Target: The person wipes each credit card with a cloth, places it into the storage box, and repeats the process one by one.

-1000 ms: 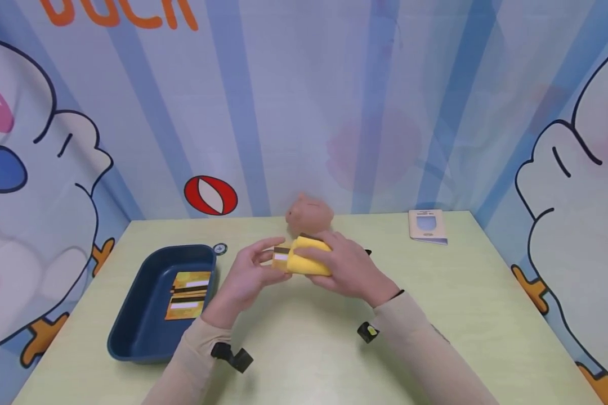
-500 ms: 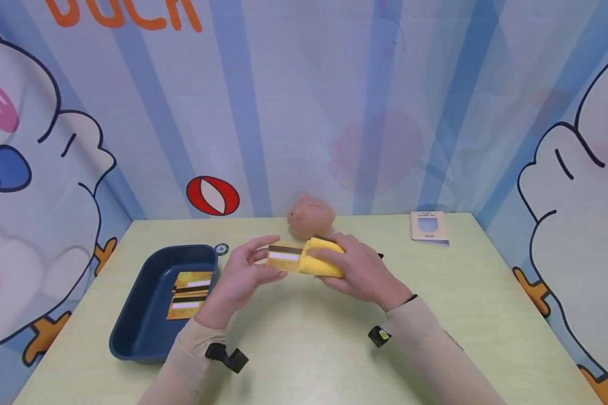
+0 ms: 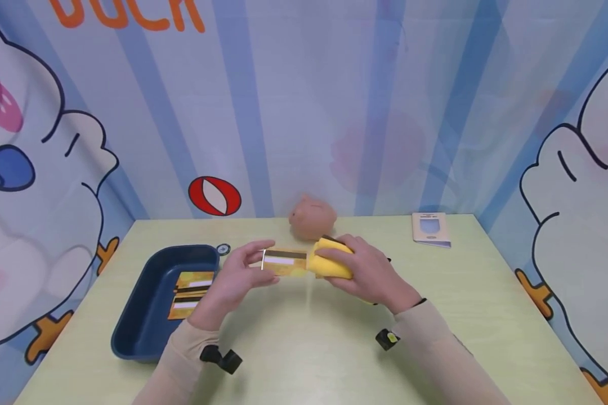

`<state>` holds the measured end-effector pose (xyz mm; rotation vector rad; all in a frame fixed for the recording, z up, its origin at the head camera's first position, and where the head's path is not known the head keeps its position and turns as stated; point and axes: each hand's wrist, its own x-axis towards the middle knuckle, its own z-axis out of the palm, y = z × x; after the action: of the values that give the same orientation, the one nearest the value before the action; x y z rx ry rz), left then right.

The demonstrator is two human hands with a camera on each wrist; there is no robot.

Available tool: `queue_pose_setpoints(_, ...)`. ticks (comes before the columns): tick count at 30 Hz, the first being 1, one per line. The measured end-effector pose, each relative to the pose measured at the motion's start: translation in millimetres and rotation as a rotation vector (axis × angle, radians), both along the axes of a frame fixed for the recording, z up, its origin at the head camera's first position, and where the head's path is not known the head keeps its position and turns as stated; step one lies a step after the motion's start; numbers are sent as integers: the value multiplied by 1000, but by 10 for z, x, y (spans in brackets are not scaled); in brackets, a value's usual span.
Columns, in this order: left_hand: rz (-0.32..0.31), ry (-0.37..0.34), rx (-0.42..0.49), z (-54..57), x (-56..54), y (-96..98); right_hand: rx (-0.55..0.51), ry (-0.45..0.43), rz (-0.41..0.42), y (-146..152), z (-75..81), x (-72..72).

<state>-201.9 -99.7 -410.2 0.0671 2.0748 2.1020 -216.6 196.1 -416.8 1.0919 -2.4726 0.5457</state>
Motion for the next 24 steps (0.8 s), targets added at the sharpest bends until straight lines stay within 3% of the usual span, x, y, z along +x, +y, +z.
queue_pose_setpoints(7, 36, 18, -95, 73, 33, -164, 2, -42, -28, 55, -34, 27)
queue_pose_setpoints(11, 36, 66, -164, 118, 45, -311, 9, -52, -32, 84, -45, 24)
queue_pose_setpoints(16, 54, 118, -246, 173, 60, -535, 4, -45, -30, 126, -55, 27)
queue_pose_setpoints(24, 66, 126, -311, 256, 74, -998, 6, -36, -38, 195, -115, 37)
